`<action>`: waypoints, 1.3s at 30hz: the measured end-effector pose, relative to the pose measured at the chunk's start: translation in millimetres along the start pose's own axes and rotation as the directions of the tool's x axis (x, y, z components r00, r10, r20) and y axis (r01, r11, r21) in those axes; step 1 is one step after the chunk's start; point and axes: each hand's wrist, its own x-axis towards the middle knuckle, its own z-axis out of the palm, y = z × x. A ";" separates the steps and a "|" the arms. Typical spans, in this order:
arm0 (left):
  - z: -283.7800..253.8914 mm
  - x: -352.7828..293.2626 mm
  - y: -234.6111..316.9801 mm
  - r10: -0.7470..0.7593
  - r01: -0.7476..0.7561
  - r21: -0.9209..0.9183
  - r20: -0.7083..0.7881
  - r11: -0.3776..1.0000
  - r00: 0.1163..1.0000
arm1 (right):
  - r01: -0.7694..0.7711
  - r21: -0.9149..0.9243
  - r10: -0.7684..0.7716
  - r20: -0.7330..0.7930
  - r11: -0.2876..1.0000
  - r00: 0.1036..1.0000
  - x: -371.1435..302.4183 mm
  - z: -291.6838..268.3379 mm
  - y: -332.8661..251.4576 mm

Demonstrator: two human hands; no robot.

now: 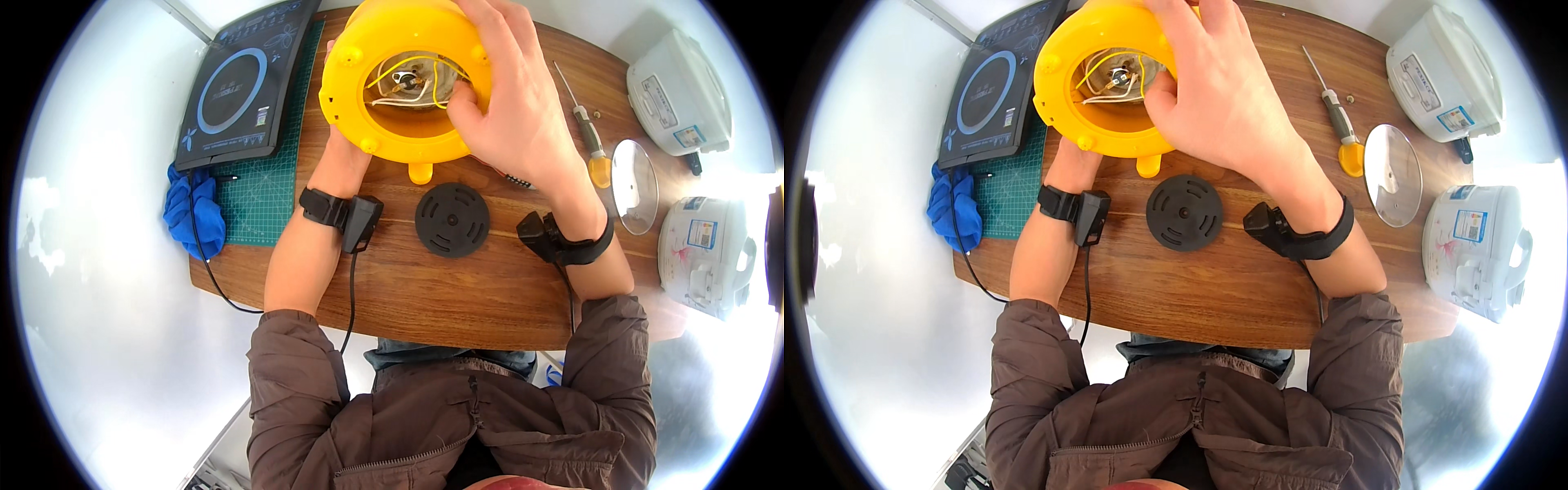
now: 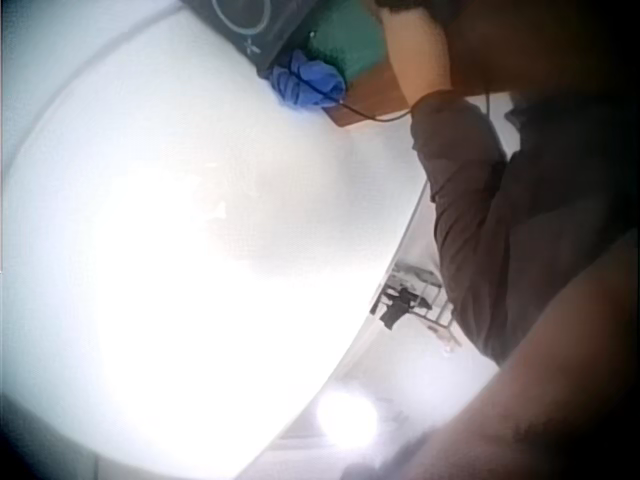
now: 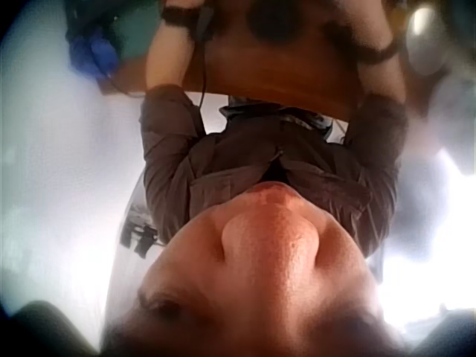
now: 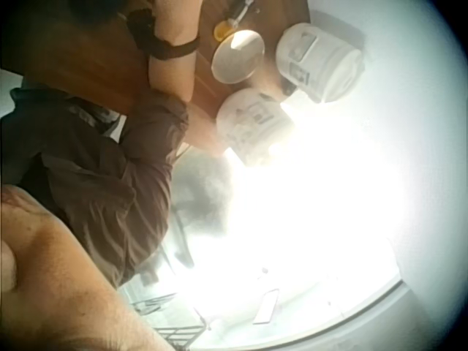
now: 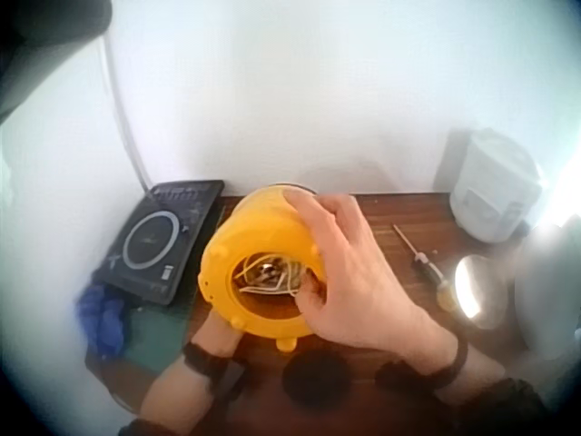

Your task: The person uses a screwdriver to remove screws from the lid and base of a yellow electric pot. They remove the lid, then unscrew the bottom plate to expose the internal heating element and wiring.

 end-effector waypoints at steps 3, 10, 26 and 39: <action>-0.7 -2.8 -1.3 0.000 -0.002 0.048 0.030 0.999 1.000 | 0.079 -0.024 -0.079 -0.008 0.997 0.997 0.6 1.8 -3.0; -3.1 -5.5 -6.6 0.020 -0.032 0.154 0.076 0.988 0.997 | -0.073 0.207 0.058 0.075 0.976 0.995 1.6 -3.8 4.0; -6.0 -0.4 -14.6 0.067 -0.115 0.332 0.154 0.936 0.986 | -0.208 0.360 0.191 0.083 0.910 0.978 -2.9 1.3 30.1; -3.7 1.6 -17.0 0.054 -0.082 0.205 0.138 0.975 0.989 | -0.274 0.360 0.252 0.107 0.892 0.962 0.2 -2.0 23.4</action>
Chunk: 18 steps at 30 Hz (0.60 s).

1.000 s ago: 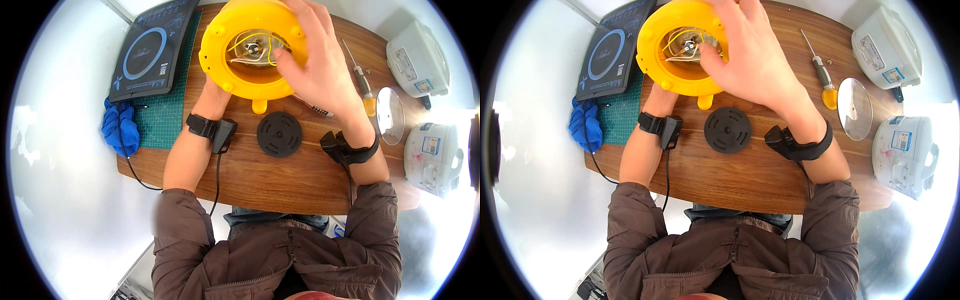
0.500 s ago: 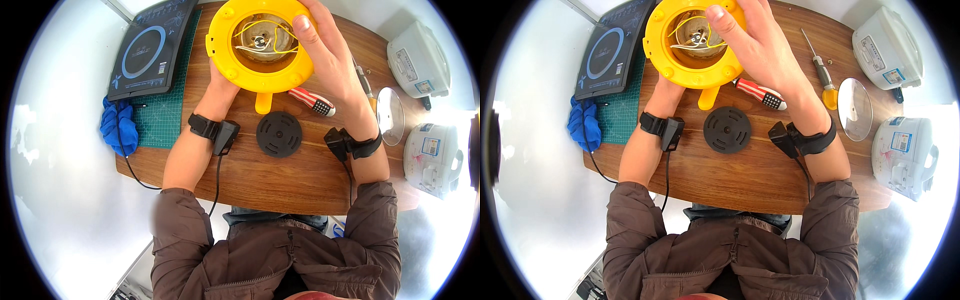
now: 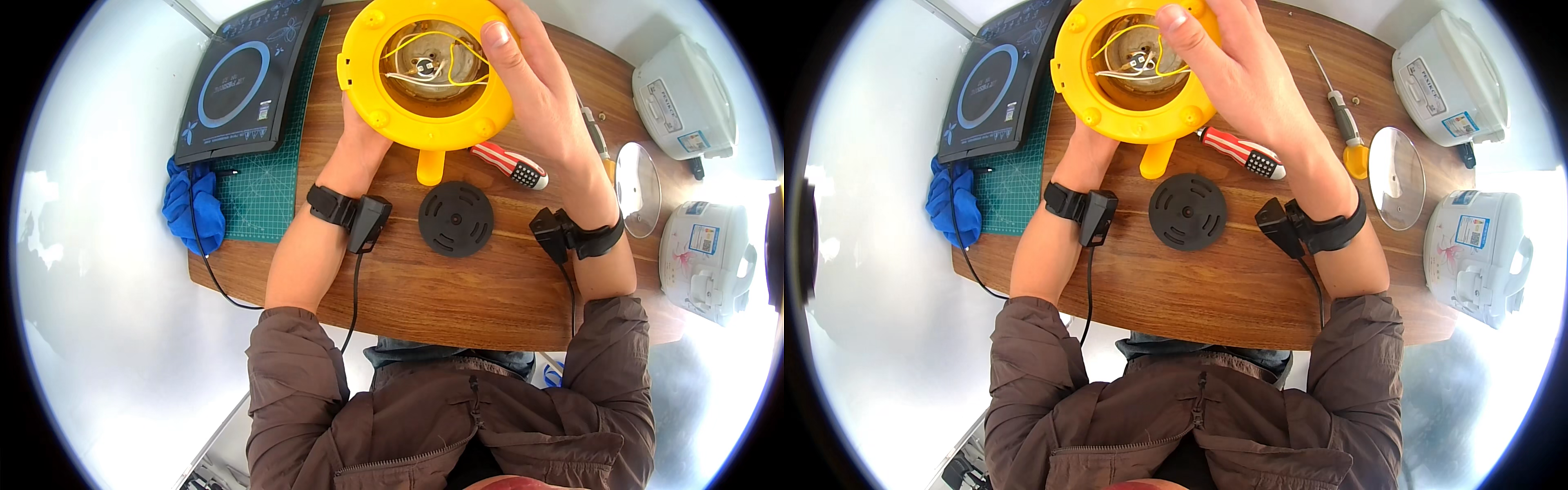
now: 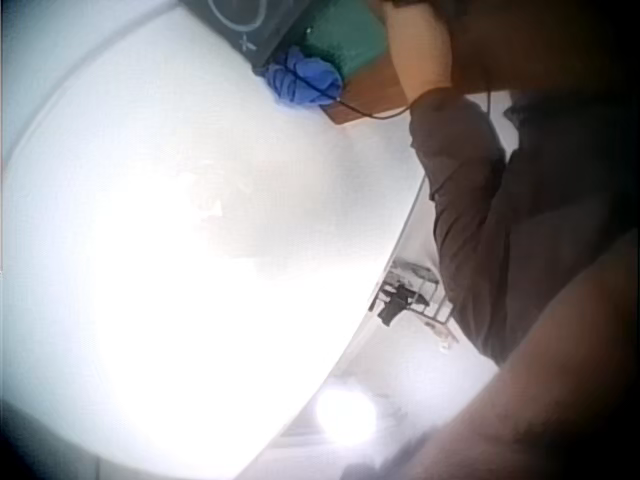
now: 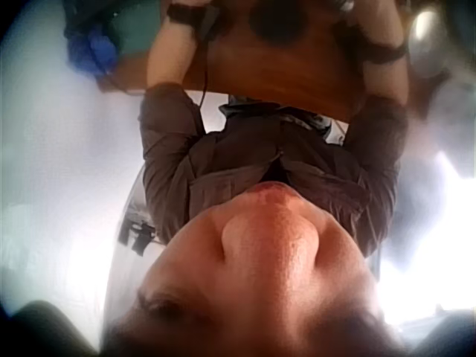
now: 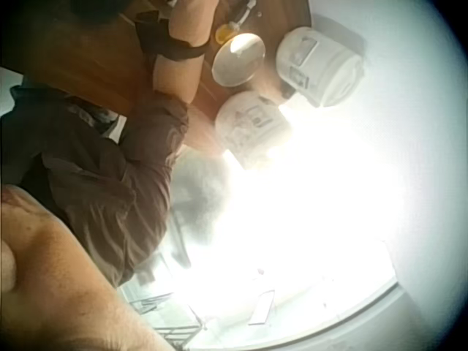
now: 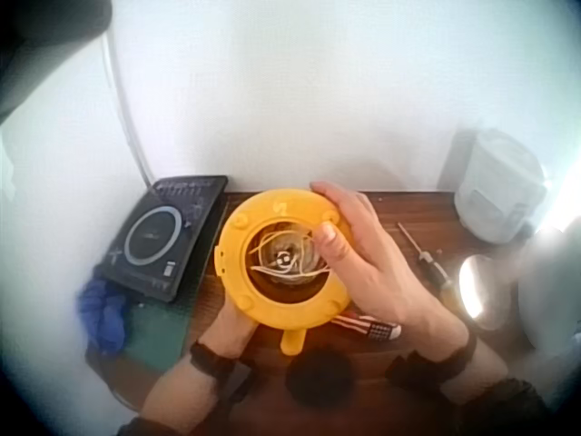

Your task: The person uses a screwdriver to remove screws from the lid and base of a yellow electric pot. They remove the lid, then unscrew the bottom plate to expose the internal heating element and wiring.

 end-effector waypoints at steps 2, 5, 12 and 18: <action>-0.2 0.0 -0.4 -0.006 0.006 -0.024 -0.013 1.000 1.000 | 0.004 0.016 -0.004 0.003 1.000 1.000 -0.1 0.3 3.4; 0.1 -1.5 1.4 -0.017 0.016 -0.030 -0.028 0.999 0.999 | -0.014 0.026 0.014 0.011 1.000 1.000 -0.6 -0.4 -9.1; -0.3 -0.6 5.7 0.020 -0.022 0.050 0.024 0.999 0.999 | 0.012 0.075 -0.012 0.001 0.997 1.000 0.9 0.2 11.2; 7.6 -3.4 8.9 0.074 -0.072 0.137 -0.003 0.988 0.997 | -0.027 0.116 0.026 0.013 0.993 1.000 0.3 -1.4 -5.8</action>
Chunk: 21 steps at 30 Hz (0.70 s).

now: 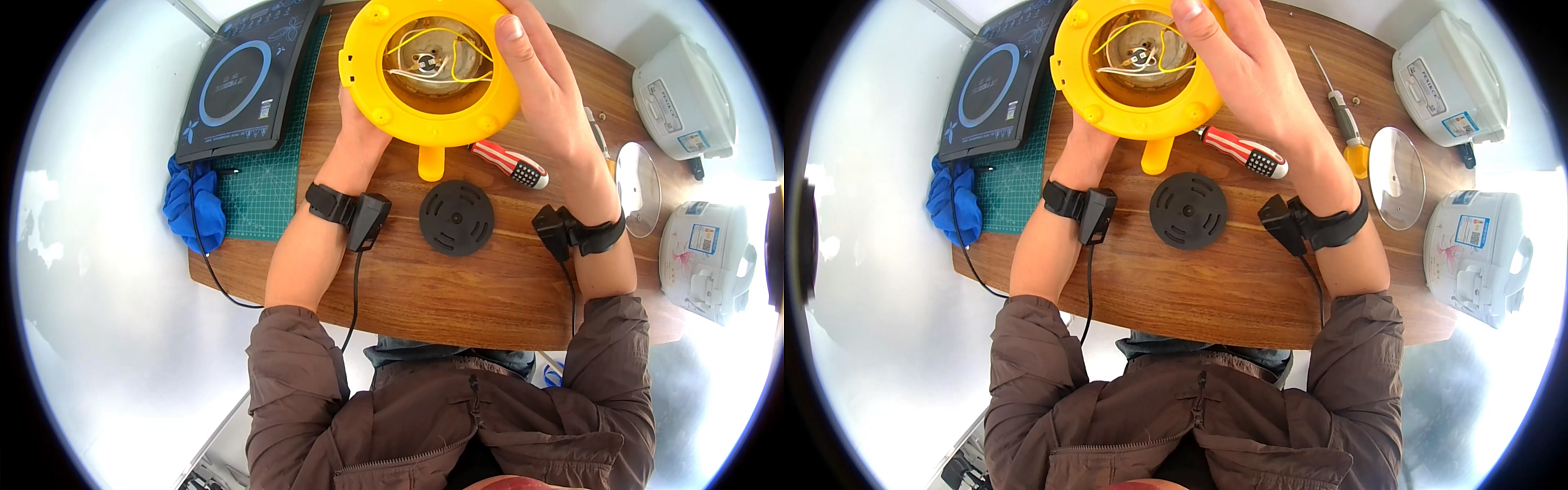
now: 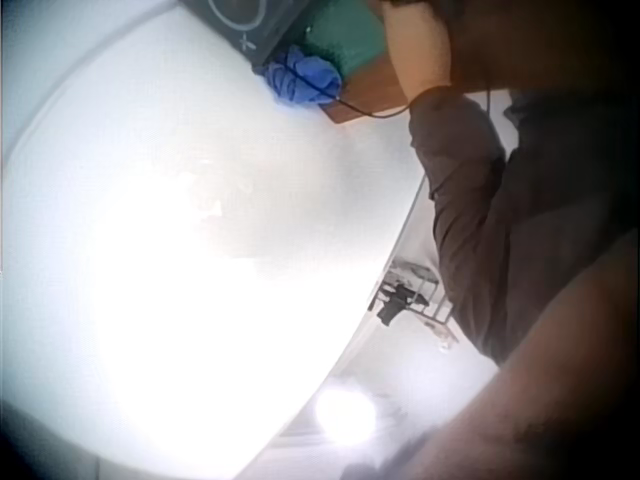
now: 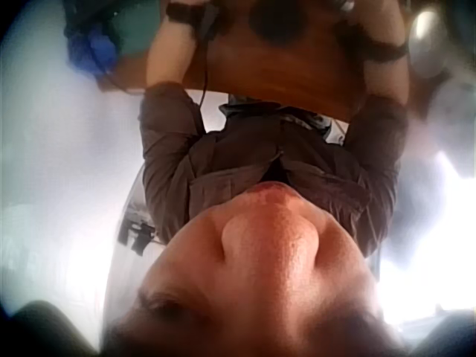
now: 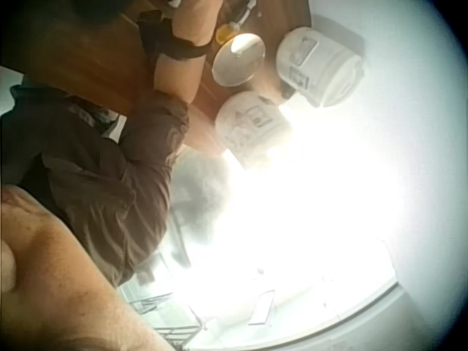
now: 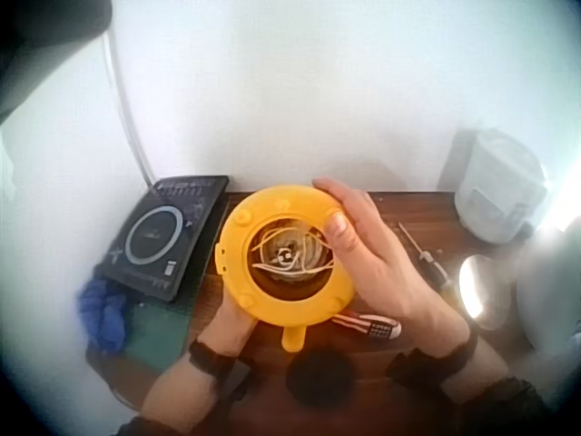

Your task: The person uses a screwdriver to remove screws from the lid and base of a yellow electric pot. They remove the lid, then unscrew the bottom plate to expose the internal heating element and wiring.

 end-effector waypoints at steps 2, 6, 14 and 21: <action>2.7 1.2 0.4 -0.014 0.008 -0.101 -0.060 0.995 0.998 | -0.013 0.100 0.013 0.002 0.995 1.000 0.2 0.9 1.0; 4.4 6.8 4.7 -0.087 0.019 -0.273 -0.239 0.962 0.967 | -0.090 0.283 0.090 0.015 0.955 0.996 4.3 -0.2 2.7; 50.5 34.2 42.4 0.295 -0.274 0.113 -0.464 0.955 0.836 | -0.028 0.240 0.029 -0.003 0.970 1.000 14.9 -13.4 20.8; 53.9 40.2 75.0 0.490 -0.385 0.314 -0.415 0.868 0.767 | -0.177 0.315 0.160 0.080 0.932 0.984 11.5 -18.0 10.4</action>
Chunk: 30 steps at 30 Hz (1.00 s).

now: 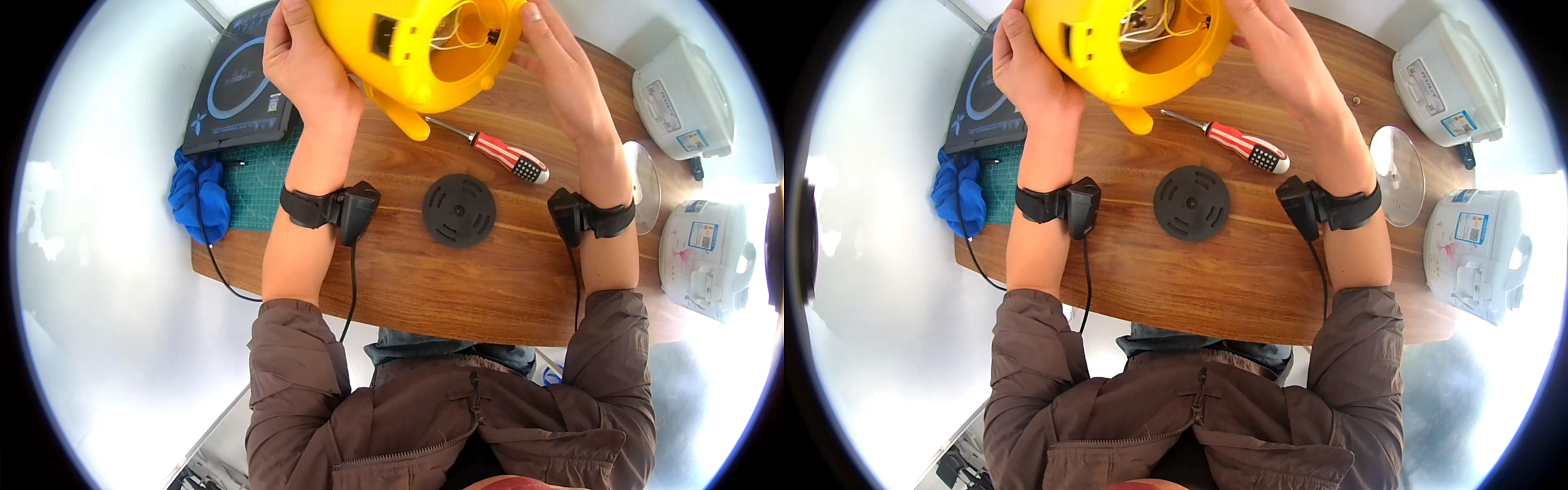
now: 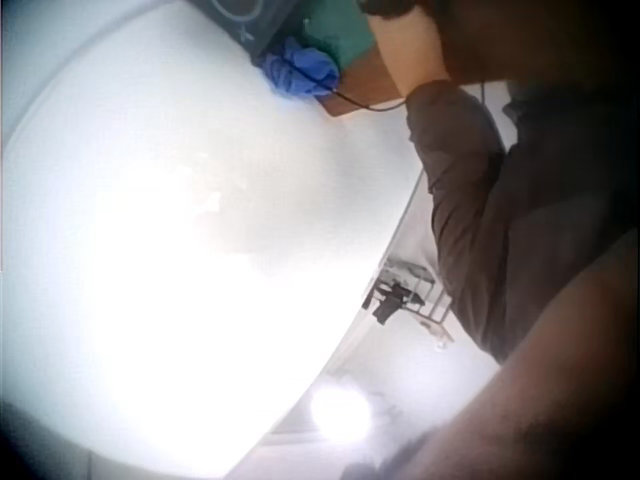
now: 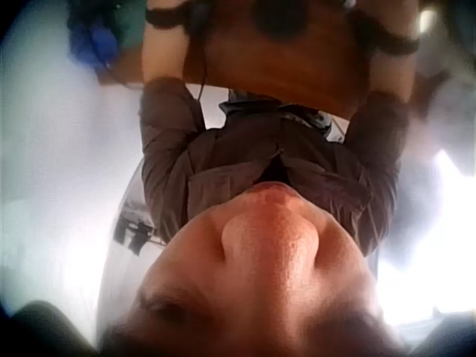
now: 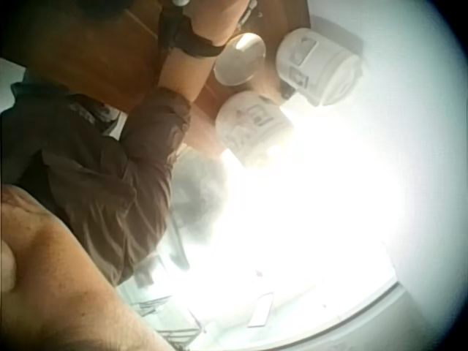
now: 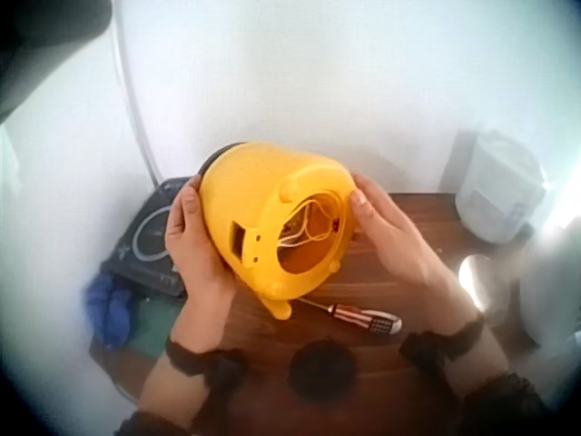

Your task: The person uses a screwdriver to remove screws from the lid and base of a yellow electric pot. They remove the lid, then unscrew the bottom plate to expose the internal heating element and wiring.

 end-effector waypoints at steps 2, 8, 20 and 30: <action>-8.1 4.0 -0.4 -0.060 0.060 -0.017 0.012 0.998 0.998 | -0.082 -0.007 0.082 0.012 0.997 0.997 -9.8 12.5 -24.9; -12.2 4.6 -8.0 -0.154 0.157 -0.072 0.050 0.985 0.987 | 0.020 -0.144 -0.009 0.077 0.989 0.997 -2.5 -0.5 -0.9; 7.4 -5.9 2.3 -0.049 0.049 0.112 -0.006 0.993 0.999 | -0.171 -0.003 0.171 0.047 0.985 0.984 5.4 -17.5 18.6; 35.6 -3.9 9.4 0.458 -0.693 0.419 0.534 0.587 0.711 | -0.043 0.121 0.082 -0.347 0.992 0.934 3.0 -62.1 15.0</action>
